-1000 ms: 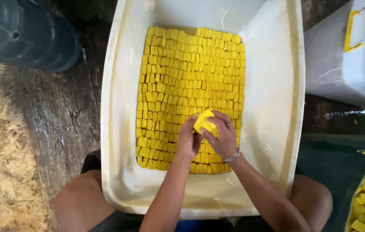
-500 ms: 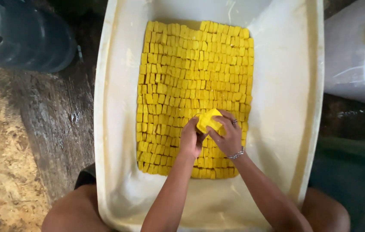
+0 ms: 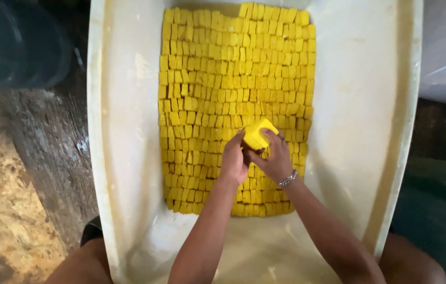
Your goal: The person picks yellow cube-shaped pieces out of a white tub and arranges them in a neat single layer. They then transfer handfuls of the cubes into a large bucket of water, swish them around with both hands, and return the wet cubes to the tub, spreading and aligning them across the tray.
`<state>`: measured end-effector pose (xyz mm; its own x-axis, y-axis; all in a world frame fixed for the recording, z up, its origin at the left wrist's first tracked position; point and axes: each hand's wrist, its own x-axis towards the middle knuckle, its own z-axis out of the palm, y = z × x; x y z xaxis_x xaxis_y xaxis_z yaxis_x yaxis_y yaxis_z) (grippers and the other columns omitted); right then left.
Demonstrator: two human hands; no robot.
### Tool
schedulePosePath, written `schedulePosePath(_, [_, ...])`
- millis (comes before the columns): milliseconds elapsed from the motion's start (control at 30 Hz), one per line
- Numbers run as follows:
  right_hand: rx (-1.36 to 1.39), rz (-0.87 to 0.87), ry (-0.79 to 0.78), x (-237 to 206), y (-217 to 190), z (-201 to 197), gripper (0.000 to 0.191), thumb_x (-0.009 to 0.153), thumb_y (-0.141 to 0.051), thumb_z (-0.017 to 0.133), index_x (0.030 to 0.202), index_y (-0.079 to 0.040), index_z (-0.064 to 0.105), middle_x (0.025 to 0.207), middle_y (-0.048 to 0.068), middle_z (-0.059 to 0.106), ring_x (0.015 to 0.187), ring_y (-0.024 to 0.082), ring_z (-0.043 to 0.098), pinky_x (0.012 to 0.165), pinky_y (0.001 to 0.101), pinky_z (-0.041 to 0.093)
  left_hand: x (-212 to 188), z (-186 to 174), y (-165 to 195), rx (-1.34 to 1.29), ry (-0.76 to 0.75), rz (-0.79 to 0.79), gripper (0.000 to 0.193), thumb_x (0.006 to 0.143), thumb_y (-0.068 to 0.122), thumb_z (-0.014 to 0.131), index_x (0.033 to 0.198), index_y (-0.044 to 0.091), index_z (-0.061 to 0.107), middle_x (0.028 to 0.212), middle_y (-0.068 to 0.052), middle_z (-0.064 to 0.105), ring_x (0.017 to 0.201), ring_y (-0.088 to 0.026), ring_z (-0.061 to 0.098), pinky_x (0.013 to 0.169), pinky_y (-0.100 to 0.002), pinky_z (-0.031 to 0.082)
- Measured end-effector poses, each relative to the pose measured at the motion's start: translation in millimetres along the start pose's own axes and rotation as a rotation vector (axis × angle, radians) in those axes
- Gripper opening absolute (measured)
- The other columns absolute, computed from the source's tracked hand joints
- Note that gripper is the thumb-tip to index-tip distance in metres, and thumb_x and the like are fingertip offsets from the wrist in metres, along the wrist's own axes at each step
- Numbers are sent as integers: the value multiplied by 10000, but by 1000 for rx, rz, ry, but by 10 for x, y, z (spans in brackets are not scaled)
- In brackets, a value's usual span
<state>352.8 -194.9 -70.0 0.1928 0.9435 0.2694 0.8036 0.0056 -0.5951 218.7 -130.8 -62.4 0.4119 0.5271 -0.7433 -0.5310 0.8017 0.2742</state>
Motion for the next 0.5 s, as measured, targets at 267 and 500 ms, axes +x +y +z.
schedulePosePath(267, [458,319,19,-226,108,163,779,811,-138,878,1427,-29,413,1454,212,482,1216,308,636,942,345,606,18,-125,-110,-14,64,-15,563,1061,505,423,1394,78,576,1253,-73,602,1113,-216,602,943,-372,565])
schedulePosePath(500, [422,359,-119,-161,403,475,898,746,-90,884,1448,-13,330,1424,200,469,1218,278,609,947,382,585,507,-280,-209,140,76,-22,661,1006,579,473,1481,121,507,1343,-72,577,1140,-212,545,991,-393,431])
